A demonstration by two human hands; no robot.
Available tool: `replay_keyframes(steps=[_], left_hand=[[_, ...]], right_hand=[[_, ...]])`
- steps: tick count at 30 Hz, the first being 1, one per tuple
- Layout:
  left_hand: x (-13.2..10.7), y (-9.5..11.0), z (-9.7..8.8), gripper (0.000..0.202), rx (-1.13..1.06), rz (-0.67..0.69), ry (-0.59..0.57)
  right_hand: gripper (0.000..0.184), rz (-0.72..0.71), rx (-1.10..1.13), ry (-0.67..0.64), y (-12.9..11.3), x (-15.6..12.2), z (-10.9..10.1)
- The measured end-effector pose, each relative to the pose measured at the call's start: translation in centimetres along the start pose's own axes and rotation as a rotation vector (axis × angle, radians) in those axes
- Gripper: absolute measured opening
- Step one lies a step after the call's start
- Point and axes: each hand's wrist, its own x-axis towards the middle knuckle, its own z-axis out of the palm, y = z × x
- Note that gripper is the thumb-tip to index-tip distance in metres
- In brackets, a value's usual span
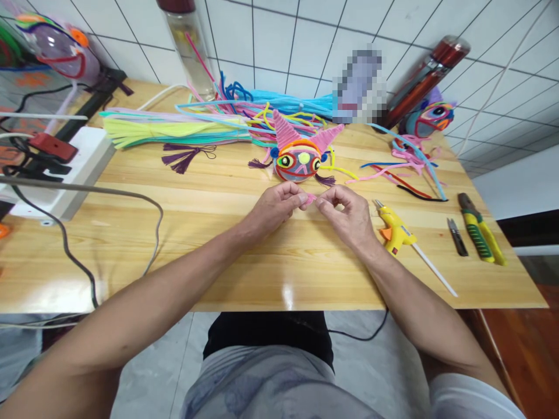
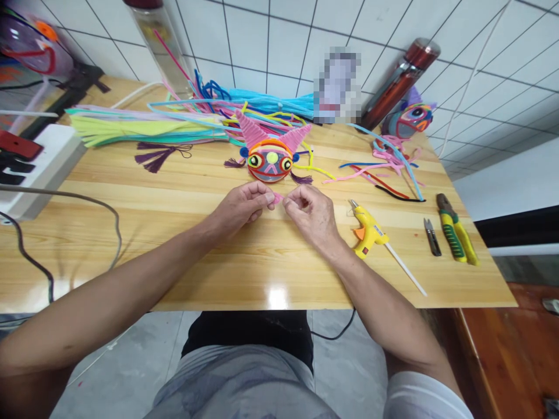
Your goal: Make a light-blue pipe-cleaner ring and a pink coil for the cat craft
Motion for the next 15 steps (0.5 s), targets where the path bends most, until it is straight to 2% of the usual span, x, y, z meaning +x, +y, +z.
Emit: replay_keyframes(steps=[15], left_hand=[[-0.19,0.0,0.13,0.021,-0.008,0.034,0.006]], right_hand=[[0.016,0.168,0.156,-0.08,-0.3,-0.13,0.14]])
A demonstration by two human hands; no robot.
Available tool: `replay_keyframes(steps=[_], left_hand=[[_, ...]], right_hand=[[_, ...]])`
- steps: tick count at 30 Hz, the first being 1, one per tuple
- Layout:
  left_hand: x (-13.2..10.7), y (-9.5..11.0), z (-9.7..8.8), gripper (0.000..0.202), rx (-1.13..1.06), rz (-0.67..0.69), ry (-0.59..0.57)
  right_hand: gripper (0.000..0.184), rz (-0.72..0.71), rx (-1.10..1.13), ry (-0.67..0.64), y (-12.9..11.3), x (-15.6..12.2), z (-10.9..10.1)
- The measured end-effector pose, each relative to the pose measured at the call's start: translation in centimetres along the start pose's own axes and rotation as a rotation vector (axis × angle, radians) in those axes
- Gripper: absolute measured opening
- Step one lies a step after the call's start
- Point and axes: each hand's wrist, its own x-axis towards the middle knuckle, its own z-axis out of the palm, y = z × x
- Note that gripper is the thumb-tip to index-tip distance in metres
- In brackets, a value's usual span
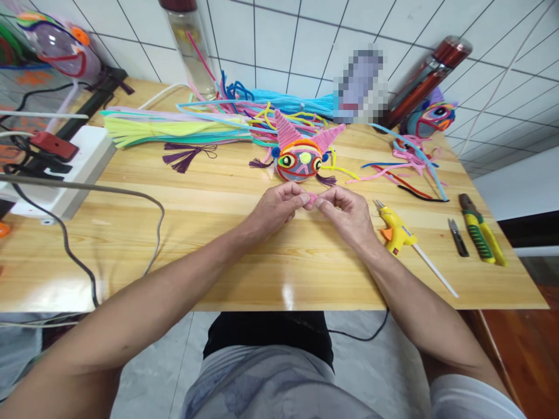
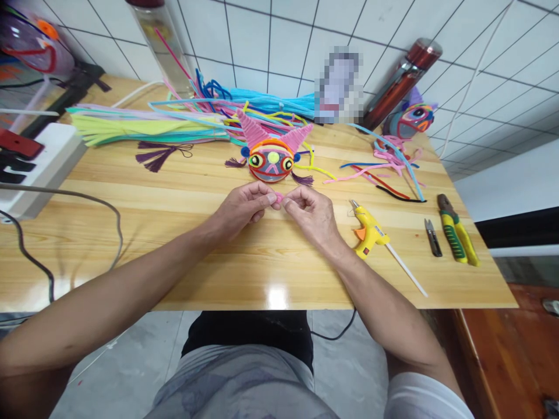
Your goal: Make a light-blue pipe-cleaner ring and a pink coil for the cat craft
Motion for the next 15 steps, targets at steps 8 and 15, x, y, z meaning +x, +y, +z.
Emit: replay_keyframes(steps=[8,15], left_hand=[[-0.2,0.3,0.3,0.025,0.084,-0.006,-0.006],[0.1,1.0,-0.4,0.025,0.262,0.058,-0.01]], right_hand=[[0.016,-0.002,0.06,-0.008,0.0,0.1,0.1],[0.013,-0.099,-0.106,0.029,0.1,0.1,0.0]])
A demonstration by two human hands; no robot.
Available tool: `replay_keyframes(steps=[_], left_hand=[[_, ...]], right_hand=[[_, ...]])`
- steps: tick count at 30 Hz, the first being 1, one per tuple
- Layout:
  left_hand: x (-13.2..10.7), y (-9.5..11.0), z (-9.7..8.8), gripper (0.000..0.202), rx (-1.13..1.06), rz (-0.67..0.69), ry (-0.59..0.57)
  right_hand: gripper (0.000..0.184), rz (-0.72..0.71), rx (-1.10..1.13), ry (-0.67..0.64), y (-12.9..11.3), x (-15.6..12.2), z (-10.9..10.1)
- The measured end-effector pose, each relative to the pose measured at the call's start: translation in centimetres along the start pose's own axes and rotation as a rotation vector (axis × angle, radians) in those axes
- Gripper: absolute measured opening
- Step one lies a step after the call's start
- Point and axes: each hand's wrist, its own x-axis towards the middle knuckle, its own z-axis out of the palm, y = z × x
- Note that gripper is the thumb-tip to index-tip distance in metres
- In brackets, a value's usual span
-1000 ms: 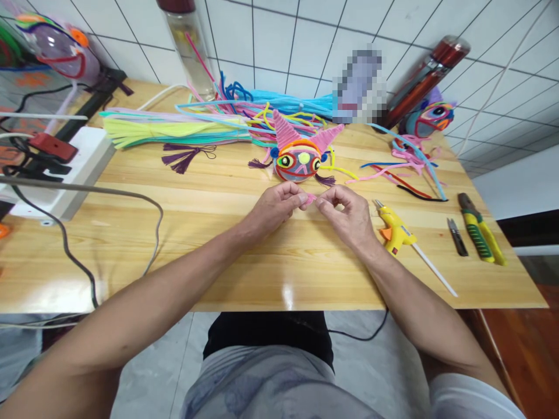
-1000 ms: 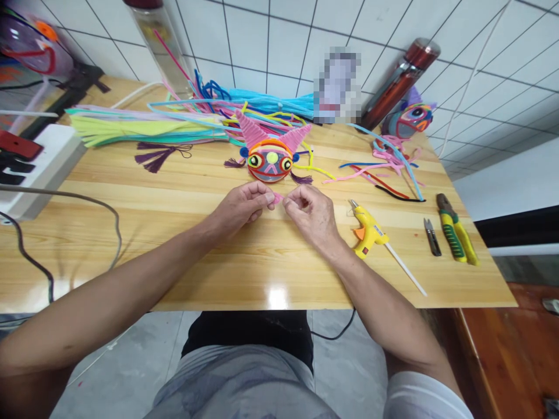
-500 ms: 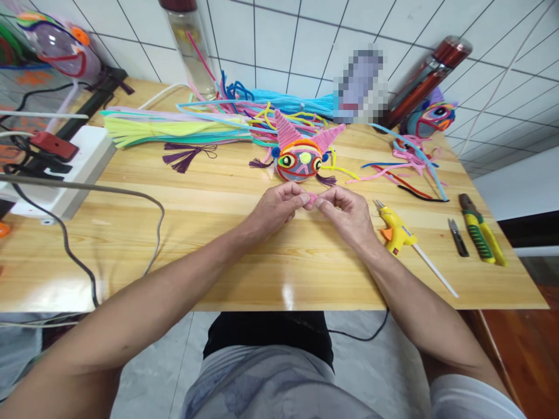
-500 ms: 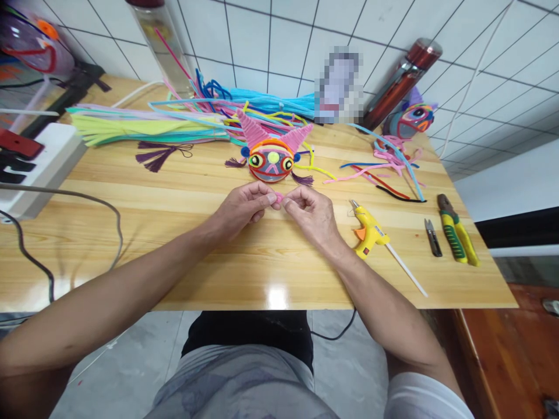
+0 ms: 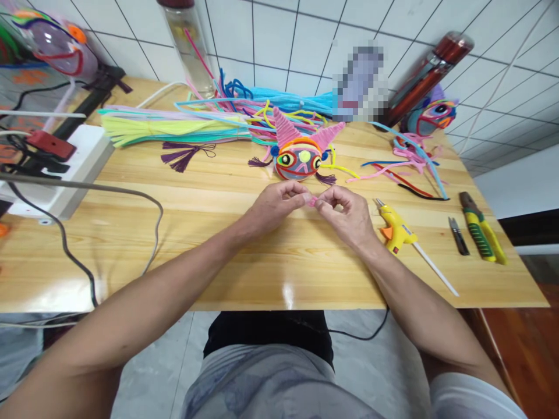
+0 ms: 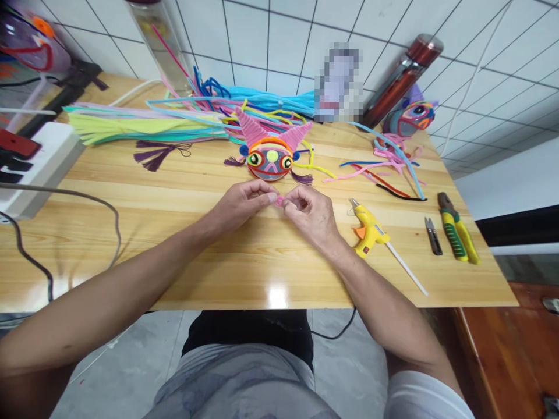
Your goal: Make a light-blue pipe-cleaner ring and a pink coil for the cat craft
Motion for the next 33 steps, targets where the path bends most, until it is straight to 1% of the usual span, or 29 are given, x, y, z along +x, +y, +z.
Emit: replay_keyframes(steps=[2,4,8,11,16,20,23,29,33], left_hand=[[0.1,-0.3,0.0,0.027,0.043,0.04,-0.012],[0.2,-0.7,0.2,0.029,0.094,0.05,-0.026],[0.2,-1.0,0.3,0.028,0.123,0.057,-0.013],[0.1,-0.7,0.2,0.025,0.071,0.045,-0.001],[0.1,-0.2,0.1,0.019,-0.035,-0.033,0.033],[0.1,-0.5,0.3,0.024,-0.123,-0.031,0.063],[-0.1,-0.5,0.6,0.027,-0.177,-0.022,0.079],[-0.5,-0.3,1.1,0.032,-0.244,-0.085,0.08],[-0.4,-0.5,1.1,0.028,-0.242,-0.033,0.106]], right_hand=[[0.011,-0.054,-0.044,0.005,-0.1,-0.1,0.0],[0.011,-0.097,-0.092,0.005,-0.1,-0.2,0.0],[0.012,-0.109,-0.12,-0.005,0.0,-0.1,0.1],[0.014,-0.078,-0.075,-0.016,0.1,0.0,-0.1],[0.02,0.017,0.008,-0.033,0.3,0.1,-0.3],[0.022,0.056,0.062,-0.018,0.6,0.1,-0.3],[0.021,0.087,0.104,-0.036,0.6,0.0,-0.2],[0.025,0.112,0.181,-0.086,0.3,-0.1,0.0],[0.027,0.146,0.238,-0.079,0.1,-0.1,0.1]])
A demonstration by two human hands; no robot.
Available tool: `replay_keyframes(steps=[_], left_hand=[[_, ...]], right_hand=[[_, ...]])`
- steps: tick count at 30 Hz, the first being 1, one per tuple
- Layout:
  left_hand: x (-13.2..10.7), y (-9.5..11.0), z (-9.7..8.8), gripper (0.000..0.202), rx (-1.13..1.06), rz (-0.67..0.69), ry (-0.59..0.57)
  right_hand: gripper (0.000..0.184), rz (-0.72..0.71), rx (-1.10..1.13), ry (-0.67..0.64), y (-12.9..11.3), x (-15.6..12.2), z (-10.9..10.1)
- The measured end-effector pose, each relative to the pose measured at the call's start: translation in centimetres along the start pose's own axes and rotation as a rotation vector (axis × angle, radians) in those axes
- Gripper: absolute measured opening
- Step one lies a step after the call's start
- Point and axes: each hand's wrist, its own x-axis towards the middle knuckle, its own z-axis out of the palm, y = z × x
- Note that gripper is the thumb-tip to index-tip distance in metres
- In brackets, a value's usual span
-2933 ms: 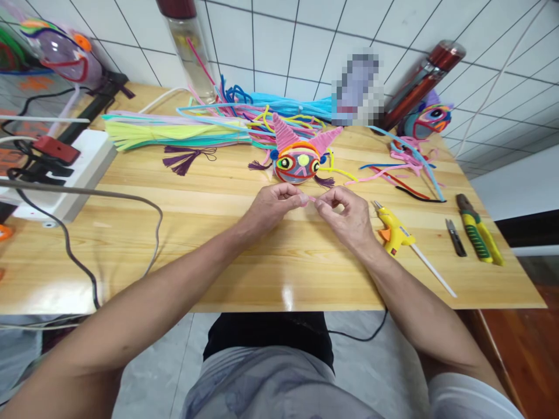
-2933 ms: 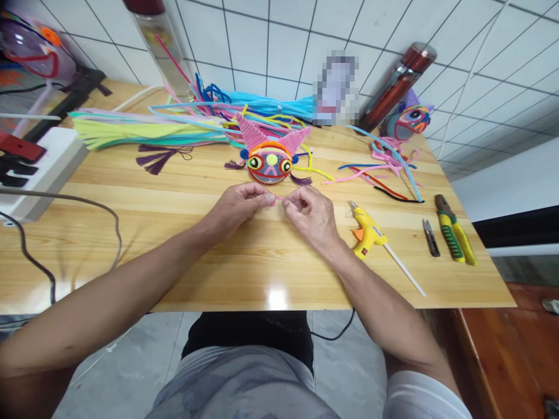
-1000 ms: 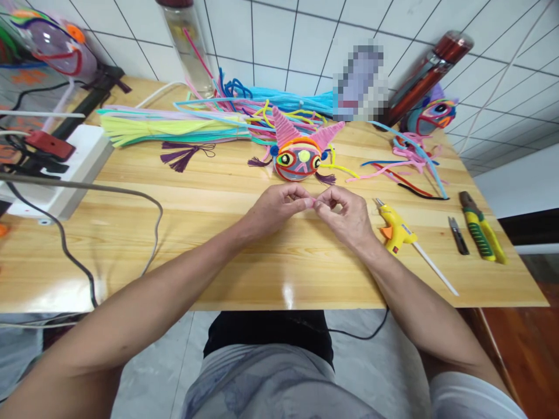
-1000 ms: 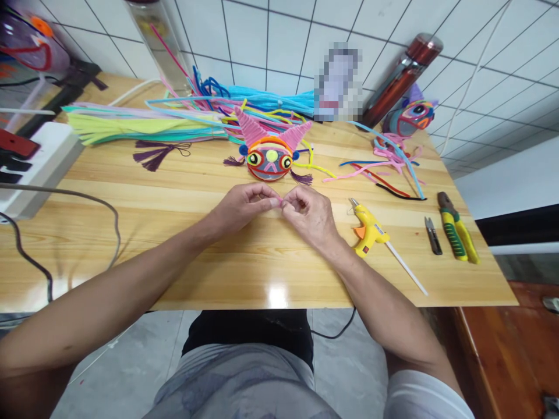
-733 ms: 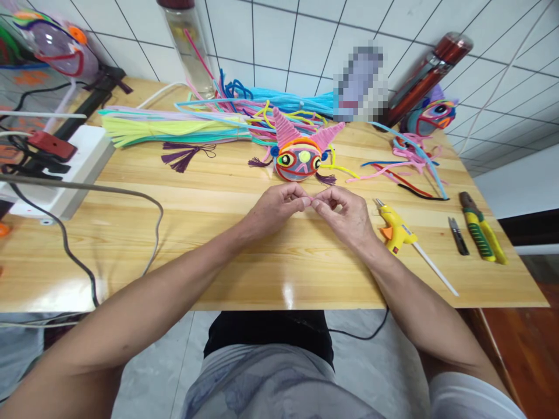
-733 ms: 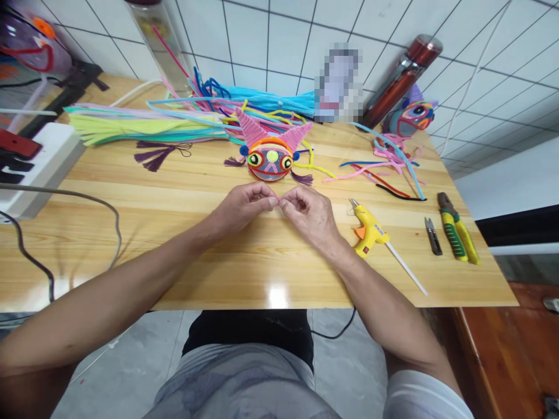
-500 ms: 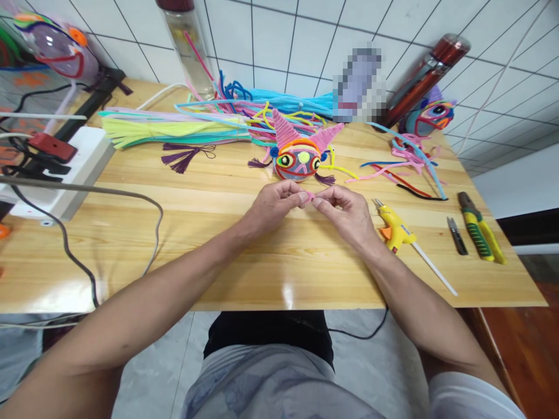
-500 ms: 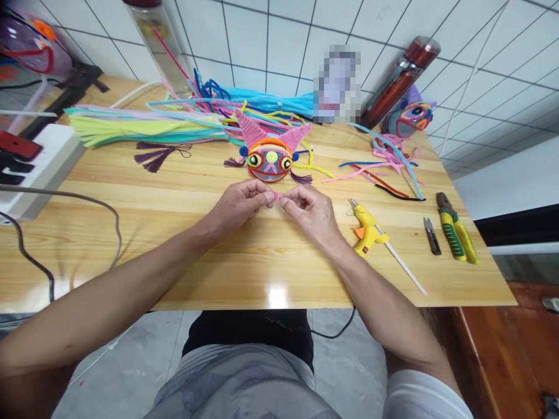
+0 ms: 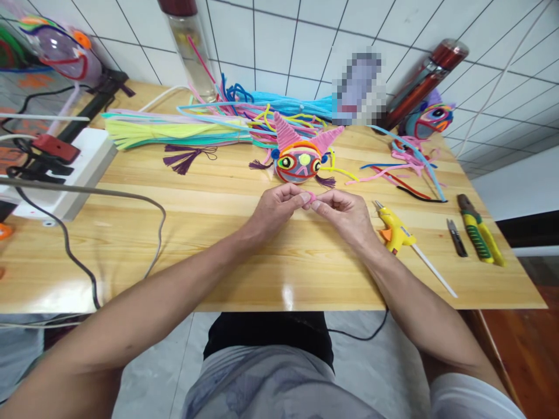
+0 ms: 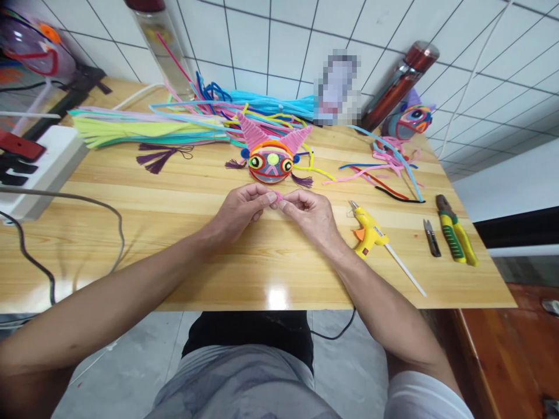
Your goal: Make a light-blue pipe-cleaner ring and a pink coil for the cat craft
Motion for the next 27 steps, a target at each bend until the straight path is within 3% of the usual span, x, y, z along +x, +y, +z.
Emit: replay_keyframes(steps=[14,19,27], left_hand=[[-0.2,-0.3,0.5,0.022,0.022,0.045,0.026],[0.0,0.3,-0.1,0.023,0.141,0.01,-0.065],[0.9,-0.6,-1.3,0.029,0.315,0.117,-0.141]], right_hand=[[0.016,-0.127,-0.153,0.069,0.5,0.2,-0.4],[0.015,-0.187,-0.235,0.104,0.5,0.3,-0.5],[0.014,-0.398,-0.378,0.063,0.6,0.3,-0.4]])
